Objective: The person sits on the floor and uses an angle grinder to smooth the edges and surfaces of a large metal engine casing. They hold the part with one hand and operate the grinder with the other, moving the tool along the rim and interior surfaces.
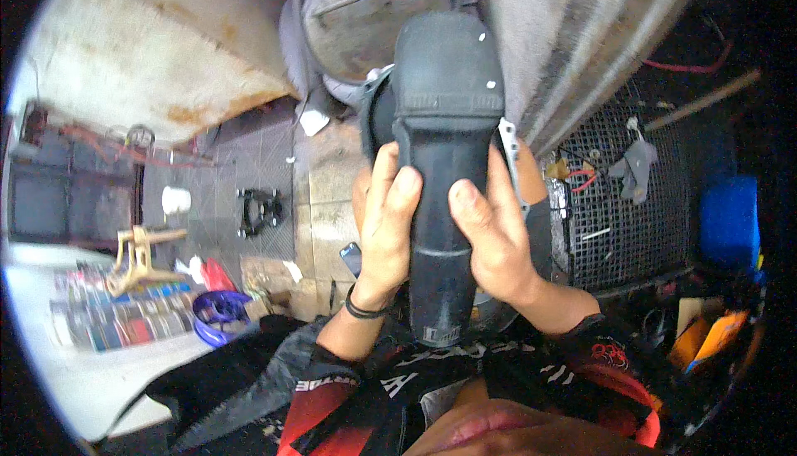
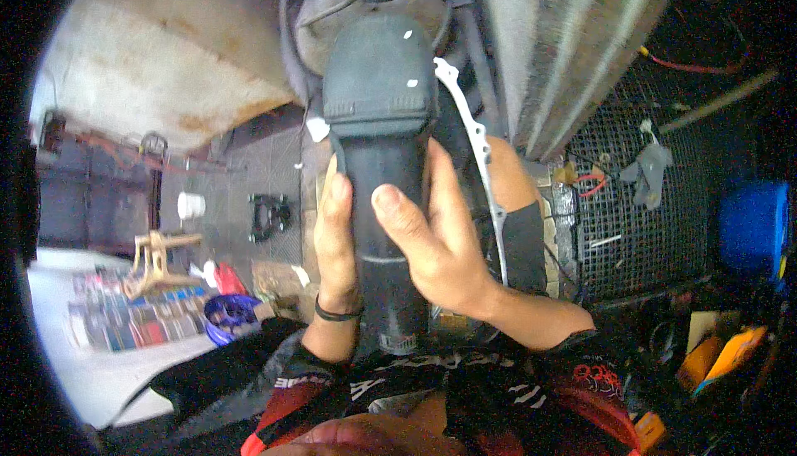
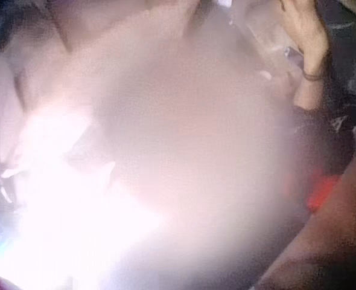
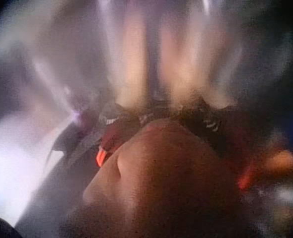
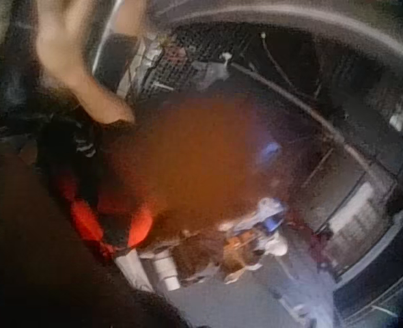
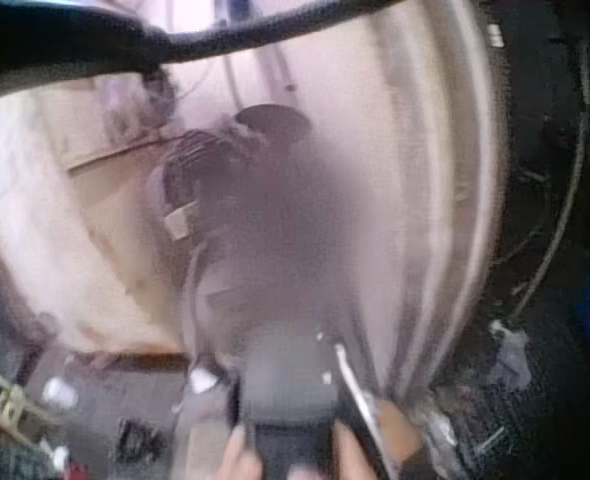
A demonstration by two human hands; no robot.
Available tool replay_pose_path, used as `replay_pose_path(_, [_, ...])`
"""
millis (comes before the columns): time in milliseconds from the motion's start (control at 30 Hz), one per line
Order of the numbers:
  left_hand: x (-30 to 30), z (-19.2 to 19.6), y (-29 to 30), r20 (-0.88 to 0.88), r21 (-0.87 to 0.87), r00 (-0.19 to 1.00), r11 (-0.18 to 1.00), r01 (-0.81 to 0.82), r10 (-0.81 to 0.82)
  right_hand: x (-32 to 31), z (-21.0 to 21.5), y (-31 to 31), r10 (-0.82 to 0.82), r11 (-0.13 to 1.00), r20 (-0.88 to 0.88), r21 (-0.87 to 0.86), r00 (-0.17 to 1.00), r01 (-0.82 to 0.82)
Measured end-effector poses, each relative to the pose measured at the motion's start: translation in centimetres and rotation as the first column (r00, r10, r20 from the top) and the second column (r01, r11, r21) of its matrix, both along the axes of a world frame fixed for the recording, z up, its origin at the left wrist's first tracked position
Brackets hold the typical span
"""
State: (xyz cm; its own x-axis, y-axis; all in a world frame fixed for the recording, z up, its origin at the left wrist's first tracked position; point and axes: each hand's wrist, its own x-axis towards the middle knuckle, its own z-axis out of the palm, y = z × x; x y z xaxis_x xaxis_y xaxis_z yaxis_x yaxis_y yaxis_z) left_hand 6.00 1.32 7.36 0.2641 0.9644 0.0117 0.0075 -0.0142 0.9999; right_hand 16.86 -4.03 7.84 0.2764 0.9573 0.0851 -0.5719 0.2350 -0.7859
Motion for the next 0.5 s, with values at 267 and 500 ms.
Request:
replay_pose_path(267, [-1.4, -0.5, -2.2, 0.324, -0.151, 0.924, 0.975, -0.162, 0.204, -0.6, 0.5, 2.3, 0.29, 0.955, 0.212, 0.003, 0.933, -0.297])
replay_pose_path(500, [-1.8, -1.9, -2.3, 0.149, 0.177, 0.975, 0.965, -0.193, 0.167, 0.3, 1.8, 1.5, 0.373, 0.925, 0.253, -0.173, 0.893, -0.337])
